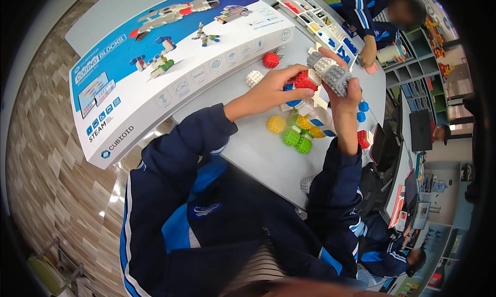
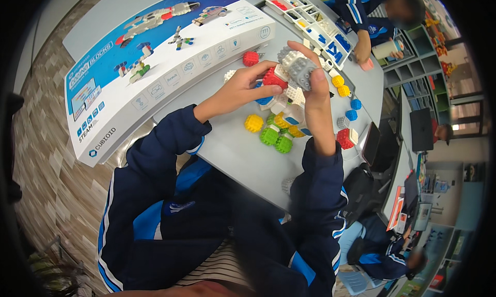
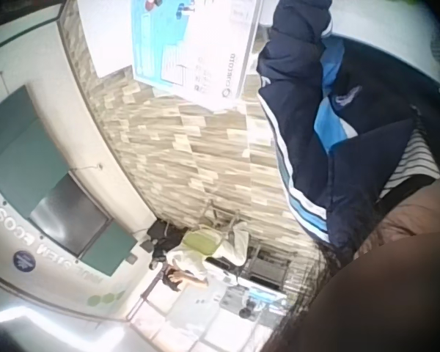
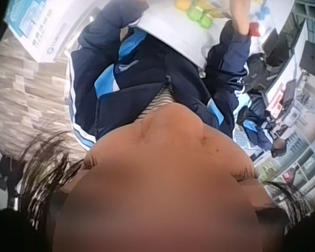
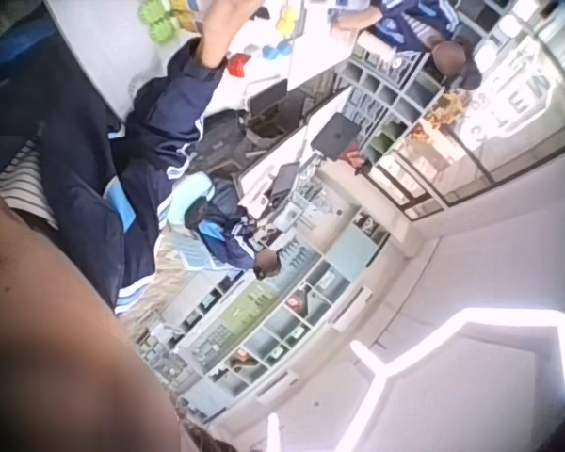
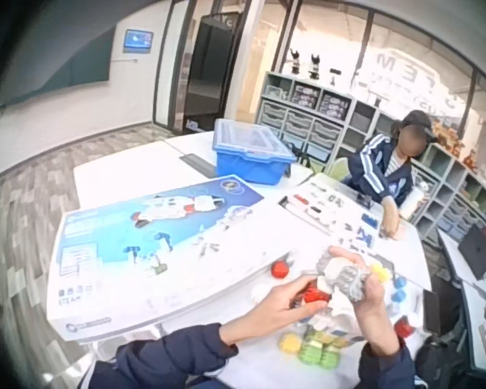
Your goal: The person assembles a multi-colored block structure on a table using small interlocking plastic blocks. They pick up blocks, connect them into a larger assembly, and place the finished structure into a box.
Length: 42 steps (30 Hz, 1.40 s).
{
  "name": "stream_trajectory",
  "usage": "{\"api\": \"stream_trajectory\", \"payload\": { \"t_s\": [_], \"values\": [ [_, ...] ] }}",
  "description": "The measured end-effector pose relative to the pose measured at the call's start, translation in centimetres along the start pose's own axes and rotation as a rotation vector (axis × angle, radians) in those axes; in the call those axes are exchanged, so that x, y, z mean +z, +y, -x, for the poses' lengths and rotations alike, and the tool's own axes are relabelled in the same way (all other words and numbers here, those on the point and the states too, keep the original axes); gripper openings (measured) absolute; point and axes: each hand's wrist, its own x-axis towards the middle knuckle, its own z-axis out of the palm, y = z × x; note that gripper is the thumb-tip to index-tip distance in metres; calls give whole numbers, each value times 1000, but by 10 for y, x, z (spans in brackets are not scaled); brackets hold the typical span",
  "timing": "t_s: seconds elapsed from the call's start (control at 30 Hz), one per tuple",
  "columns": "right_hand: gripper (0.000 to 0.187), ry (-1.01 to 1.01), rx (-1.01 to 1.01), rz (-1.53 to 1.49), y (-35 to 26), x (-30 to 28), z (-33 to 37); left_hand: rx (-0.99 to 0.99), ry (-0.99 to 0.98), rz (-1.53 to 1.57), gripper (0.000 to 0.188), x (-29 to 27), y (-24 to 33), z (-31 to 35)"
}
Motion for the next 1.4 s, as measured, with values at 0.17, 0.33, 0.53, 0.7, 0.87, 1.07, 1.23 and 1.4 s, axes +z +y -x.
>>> {"api": "stream_trajectory", "payload": {
  "t_s": [0.17,0.33,0.53,0.7,0.87,1.07,1.23,1.4],
  "values": [
    [99,0,-99,132,4,3,-1,53,8,-150,54,-1,0,0],
    [99,55,-200,435,4,8,0,62,-1,-203,55,-2,2,1],
    [98,68,-245,462,3,10,-1,150,47,-190,58,1,-2,0],
    [98,62,-248,480,4,9,0,149,47,-216,58,1,-2,0],
    [98,79,-243,503,4,10,-1,152,34,-250,56,2,-2,1],
    [99,78,-262,541,2,11,-2,137,31,-226,56,2,-2,2],
    [98,49,-277,554,0,11,-3,115,43,-234,55,0,2,4],
    [88,45,-329,548,-2,7,0,146,74,-220,52,3,5,2]
  ]
}}
